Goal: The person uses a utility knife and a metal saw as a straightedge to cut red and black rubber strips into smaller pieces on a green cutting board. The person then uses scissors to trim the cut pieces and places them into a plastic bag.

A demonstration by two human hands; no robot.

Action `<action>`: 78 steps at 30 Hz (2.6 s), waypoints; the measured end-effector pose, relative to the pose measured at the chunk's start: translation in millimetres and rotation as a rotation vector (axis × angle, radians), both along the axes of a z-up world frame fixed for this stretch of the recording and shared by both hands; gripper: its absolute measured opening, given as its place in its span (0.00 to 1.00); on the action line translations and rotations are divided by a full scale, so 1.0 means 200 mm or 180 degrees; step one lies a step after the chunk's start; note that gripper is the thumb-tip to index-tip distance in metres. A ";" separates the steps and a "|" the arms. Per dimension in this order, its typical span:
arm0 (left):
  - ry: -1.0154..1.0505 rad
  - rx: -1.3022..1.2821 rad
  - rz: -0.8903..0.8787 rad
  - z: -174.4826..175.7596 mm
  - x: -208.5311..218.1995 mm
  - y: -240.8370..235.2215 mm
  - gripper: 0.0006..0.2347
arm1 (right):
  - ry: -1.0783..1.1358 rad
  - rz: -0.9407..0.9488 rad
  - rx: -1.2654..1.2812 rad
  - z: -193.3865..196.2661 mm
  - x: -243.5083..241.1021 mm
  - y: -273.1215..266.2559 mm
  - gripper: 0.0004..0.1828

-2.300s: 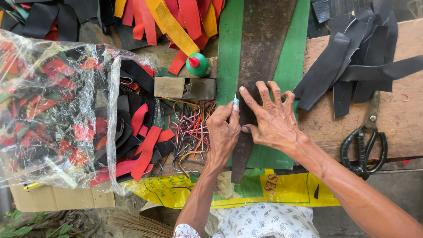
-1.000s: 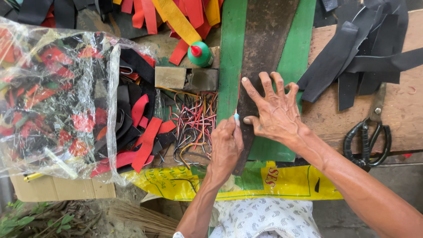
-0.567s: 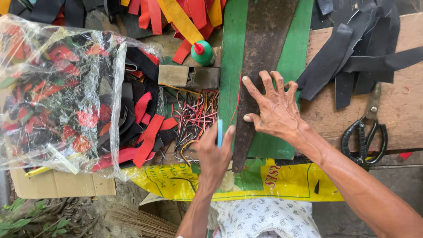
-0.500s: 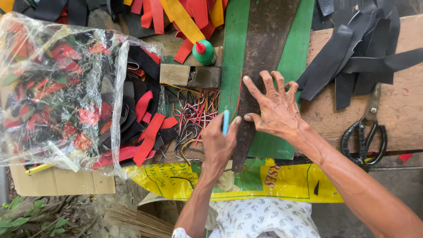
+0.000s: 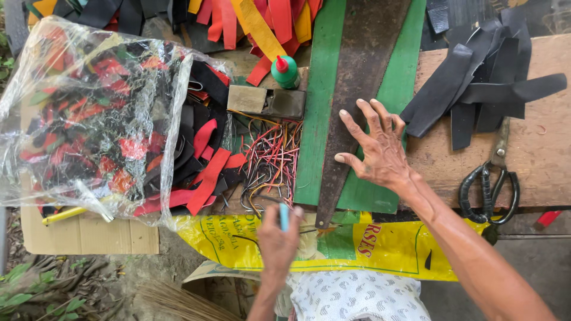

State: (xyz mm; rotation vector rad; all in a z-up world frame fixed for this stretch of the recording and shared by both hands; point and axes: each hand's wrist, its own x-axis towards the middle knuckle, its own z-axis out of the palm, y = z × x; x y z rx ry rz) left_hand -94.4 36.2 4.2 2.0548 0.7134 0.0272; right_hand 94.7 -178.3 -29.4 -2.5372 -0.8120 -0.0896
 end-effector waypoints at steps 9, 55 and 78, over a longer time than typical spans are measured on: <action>-0.0691 -0.1837 0.0590 0.12 0.11 0.13 0.07 | 0.0409 -0.1079 0.1262 -0.09 -0.14 0.02 0.31; -0.1126 0.2692 0.0119 0.09 0.24 0.83 0.05 | -0.0876 -0.0995 0.0605 0.07 -0.43 -0.14 0.21; -0.0530 -0.2717 0.0662 -0.13 0.29 0.08 0.09 | -0.1061 -0.0203 0.1494 0.81 0.34 0.27 0.29</action>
